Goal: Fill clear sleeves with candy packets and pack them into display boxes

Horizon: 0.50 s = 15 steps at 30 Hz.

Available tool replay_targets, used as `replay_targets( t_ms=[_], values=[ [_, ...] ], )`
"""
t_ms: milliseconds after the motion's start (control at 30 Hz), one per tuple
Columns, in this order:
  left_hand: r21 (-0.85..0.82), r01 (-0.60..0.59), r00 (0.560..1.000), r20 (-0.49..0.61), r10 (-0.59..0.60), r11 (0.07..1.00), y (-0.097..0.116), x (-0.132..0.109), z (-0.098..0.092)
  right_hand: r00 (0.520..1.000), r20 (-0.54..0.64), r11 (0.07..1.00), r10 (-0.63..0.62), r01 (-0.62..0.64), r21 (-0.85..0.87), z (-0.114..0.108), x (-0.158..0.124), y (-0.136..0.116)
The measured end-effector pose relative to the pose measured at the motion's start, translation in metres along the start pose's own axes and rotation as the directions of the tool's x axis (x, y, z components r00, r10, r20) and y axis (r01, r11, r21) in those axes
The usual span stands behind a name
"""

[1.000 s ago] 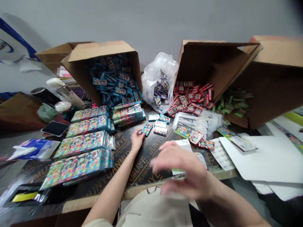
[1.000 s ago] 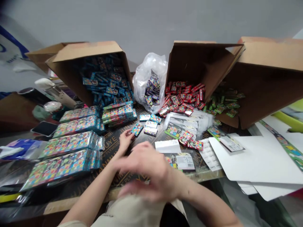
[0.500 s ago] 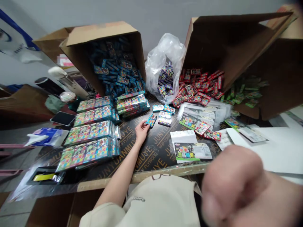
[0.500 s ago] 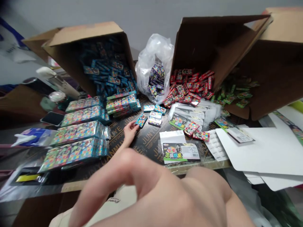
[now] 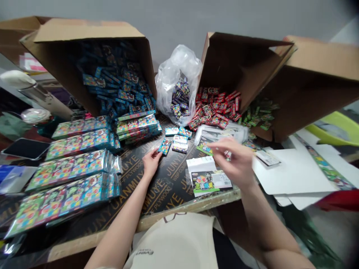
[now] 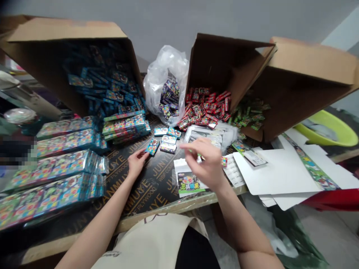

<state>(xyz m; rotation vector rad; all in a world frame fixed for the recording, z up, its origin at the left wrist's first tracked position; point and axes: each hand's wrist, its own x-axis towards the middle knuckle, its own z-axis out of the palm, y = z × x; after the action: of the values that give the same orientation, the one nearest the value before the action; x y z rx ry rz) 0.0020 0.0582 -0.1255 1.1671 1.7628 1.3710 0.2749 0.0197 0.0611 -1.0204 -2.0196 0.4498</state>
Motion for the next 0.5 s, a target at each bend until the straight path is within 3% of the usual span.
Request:
replay_targets(
  t_ms=[100, 167, 233, 333, 500],
  values=[
    [0.040, -0.003, 1.000, 0.014, 0.002, 0.999, 0.003, 0.003, 0.001, 0.965, 0.104, 0.916, 0.242, -0.192, -0.352, 0.022, 0.014, 0.076],
    [0.049, 0.009, 0.999, 0.030, -0.010, 0.999, 0.006, 0.005, 0.001, 0.878, 0.133, 0.733, 0.461, -0.291, -0.615, 0.033, 0.014, 0.121],
    [0.038, 0.031, 0.997, 0.067, -0.033, 0.999, 0.010, 0.004, -0.002, 0.821, 0.141, 0.625, 0.552, -0.296, -0.722, 0.040, 0.014, 0.153],
    [0.004, 0.070, 0.985, 0.160, -0.070, 0.998, 0.017, -0.005, -0.013, 0.814, 0.140, 0.610, 0.563, -0.295, -0.736, 0.046, 0.024, 0.178],
    [-0.012, 0.118, 0.957, 0.269, -0.110, 0.993, 0.030, -0.035, -0.040, 0.859, 0.128, 0.696, 0.496, -0.305, -0.650, 0.042, 0.045, 0.188]
  ],
)
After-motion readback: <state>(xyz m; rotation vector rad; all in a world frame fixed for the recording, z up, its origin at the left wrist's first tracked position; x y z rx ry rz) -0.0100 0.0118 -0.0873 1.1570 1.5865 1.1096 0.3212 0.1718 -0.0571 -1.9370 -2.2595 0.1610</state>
